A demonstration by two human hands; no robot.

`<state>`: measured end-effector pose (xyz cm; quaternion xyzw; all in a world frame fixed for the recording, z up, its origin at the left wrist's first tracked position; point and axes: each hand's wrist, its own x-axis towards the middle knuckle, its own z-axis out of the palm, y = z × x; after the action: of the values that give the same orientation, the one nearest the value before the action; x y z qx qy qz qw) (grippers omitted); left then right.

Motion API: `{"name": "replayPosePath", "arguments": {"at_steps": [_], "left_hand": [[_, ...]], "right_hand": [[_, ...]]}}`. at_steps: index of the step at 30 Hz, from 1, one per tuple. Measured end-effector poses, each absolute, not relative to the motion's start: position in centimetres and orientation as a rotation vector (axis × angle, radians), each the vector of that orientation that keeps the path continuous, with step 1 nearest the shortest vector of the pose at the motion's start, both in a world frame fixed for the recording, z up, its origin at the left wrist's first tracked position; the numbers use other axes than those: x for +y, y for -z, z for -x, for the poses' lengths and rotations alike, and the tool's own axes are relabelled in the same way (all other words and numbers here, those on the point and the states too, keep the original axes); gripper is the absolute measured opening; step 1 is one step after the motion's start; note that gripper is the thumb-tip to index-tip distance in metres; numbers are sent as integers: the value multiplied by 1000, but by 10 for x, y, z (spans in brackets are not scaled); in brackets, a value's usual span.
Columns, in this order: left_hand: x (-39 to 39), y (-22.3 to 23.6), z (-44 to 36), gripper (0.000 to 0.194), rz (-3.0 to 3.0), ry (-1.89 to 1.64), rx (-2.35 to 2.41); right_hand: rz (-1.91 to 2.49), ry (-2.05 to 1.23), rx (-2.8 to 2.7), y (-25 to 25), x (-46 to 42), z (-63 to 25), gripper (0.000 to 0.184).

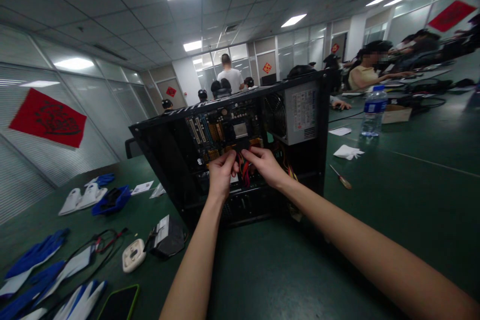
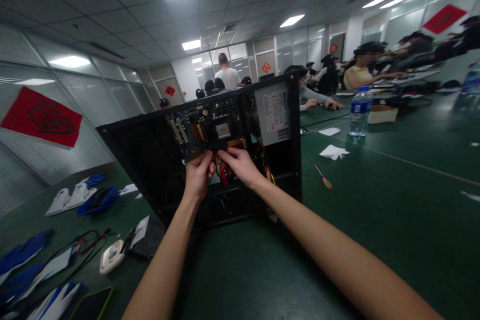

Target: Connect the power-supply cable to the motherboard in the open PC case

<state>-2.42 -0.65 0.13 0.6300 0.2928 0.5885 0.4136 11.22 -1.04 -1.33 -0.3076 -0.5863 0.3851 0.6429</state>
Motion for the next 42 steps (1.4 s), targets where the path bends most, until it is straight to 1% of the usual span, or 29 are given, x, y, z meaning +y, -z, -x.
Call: {"name": "replayPosePath", "arguments": {"at_steps": [6, 11, 13, 16, 22, 30, 36, 42], "left_hand": [[-6, 1, 23, 45, -1633, -1470, 719], [-7, 3, 22, 29, -1629, -1450, 707], [-7, 3, 22, 27, -1627, -1456, 709], [-8, 2, 22, 30, -1635, -1466, 713], [-9, 1, 22, 41, -1643, -1483, 695], [-6, 2, 22, 37, -1581, -1482, 714], [-5, 3, 23, 36, -1562, -1477, 722], [-5, 4, 22, 38, -1568, -1452, 730]], "right_hand": [[671, -968, -1317, 13, -10, -112, 48], [680, -999, -1271, 13, -10, -112, 48], [679, -1008, -1278, 13, -10, -112, 47], [677, -1011, -1284, 12, -11, -112, 46], [671, -1001, -1276, 10, -13, -112, 45], [653, -1098, -1173, 10, -10, -113, 43], [640, -1081, -1200, 11, -10, -113, 41], [669, -1062, -1214, 13, -9, -114, 43]]}}
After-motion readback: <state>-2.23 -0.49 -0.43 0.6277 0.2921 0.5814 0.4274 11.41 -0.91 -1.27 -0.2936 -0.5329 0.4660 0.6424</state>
